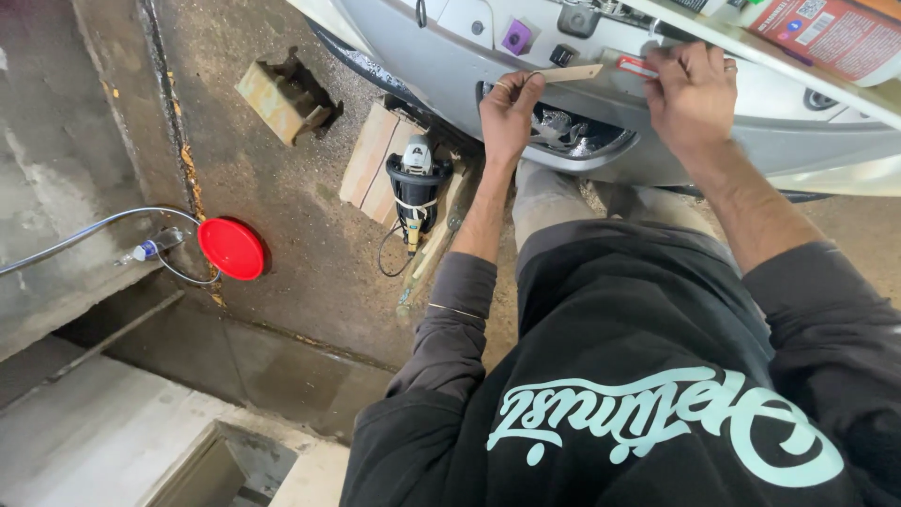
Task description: Sanding a car headlight housing and organizing tools and parts within the engine bay
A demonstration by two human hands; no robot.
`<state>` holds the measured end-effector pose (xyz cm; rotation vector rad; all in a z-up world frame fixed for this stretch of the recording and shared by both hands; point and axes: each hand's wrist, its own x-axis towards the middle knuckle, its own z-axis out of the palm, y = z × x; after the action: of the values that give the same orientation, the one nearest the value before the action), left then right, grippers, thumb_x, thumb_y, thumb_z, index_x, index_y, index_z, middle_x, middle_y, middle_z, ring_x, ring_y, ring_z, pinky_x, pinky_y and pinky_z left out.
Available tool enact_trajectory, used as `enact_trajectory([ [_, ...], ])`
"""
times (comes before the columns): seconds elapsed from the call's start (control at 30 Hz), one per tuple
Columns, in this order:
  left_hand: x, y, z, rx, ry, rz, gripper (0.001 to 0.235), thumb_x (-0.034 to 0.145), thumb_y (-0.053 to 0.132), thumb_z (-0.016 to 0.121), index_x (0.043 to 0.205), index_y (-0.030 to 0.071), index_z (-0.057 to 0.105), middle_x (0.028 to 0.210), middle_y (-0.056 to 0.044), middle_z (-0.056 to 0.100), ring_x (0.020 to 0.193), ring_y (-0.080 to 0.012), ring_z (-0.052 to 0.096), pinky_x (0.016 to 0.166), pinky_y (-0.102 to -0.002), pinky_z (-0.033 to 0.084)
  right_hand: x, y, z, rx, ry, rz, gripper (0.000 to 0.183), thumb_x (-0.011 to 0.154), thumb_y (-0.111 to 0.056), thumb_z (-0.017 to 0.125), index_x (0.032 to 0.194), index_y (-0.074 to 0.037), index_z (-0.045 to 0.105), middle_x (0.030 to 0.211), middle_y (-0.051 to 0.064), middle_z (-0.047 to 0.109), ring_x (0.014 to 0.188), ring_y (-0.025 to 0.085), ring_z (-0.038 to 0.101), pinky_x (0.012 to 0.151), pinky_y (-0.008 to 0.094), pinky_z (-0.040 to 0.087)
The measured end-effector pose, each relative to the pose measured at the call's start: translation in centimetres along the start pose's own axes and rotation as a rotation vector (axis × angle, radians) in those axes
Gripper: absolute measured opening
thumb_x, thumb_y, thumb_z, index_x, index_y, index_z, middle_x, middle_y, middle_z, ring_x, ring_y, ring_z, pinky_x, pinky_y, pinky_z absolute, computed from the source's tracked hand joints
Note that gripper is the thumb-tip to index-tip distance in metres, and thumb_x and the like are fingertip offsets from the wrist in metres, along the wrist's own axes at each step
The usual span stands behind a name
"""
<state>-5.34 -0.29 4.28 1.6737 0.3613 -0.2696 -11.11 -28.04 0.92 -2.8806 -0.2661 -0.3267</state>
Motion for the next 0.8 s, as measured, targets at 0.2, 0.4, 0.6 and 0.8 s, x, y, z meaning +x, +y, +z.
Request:
enact_trajectory([
  [0.2, 0.5, -0.1, 0.5, -0.048, 0.038, -0.011, 0.028, 0.097, 0.036, 0.077, 0.099, 0.009, 0.082, 0.087, 0.004, 0.068, 0.080, -0.0097, 0.055, 0.072, -0.030, 0.047, -0.2, 0.4, -0.8, 0.305, 0.047, 0.030, 0.039, 0.101, -0.007, 0.096, 0.138, -0.004, 0.083, 0.124, 0.012, 0.070, 0.108, 0.037, 0.064, 0.087, 0.049, 0.053],
  [0.4, 0.0, 0.9, 1.1, -0.119, 0.037, 0.099, 0.037, 0.094, 0.036, 0.083, 0.111, 0.003, 0.080, 0.094, -0.002, 0.079, 0.087, -0.0118, 0.067, 0.077, -0.029, 0.056, -0.5, -1.0, -2.3, 0.693, 0.069, 0.177, 0.030, 0.117, -0.013, 0.079, 0.141, 0.006, 0.081, 0.119, 0.014, 0.054, 0.112, 0.033, 0.052, 0.090, 0.045, 0.049],
  [0.6, -1.4, 4.9, 0.8, -0.021, 0.008, 0.074, 0.023, 0.096, 0.032, 0.075, 0.094, 0.010, 0.073, 0.078, 0.005, 0.062, 0.070, -0.0079, 0.048, 0.063, -0.027, 0.042, -0.7, -2.0, -3.5, 0.783, 0.117, 0.196, 0.028, 0.120, -0.018, 0.079, 0.140, 0.002, 0.080, 0.121, 0.015, 0.056, 0.115, 0.035, 0.056, 0.099, 0.049, 0.047],
  [0.8, -2.0, 5.4, 0.3, -0.018, -0.029, 0.147, 0.016, 0.100, 0.027, 0.075, 0.099, 0.011, 0.075, 0.085, 0.004, 0.067, 0.077, -0.0088, 0.054, 0.072, -0.027, 0.048, -0.7, -2.4, -3.9, 0.820, 0.116, 0.192, 0.025, 0.117, -0.009, 0.083, 0.139, 0.001, 0.080, 0.119, 0.013, 0.054, 0.113, 0.033, 0.053, 0.098, 0.045, 0.047],
])
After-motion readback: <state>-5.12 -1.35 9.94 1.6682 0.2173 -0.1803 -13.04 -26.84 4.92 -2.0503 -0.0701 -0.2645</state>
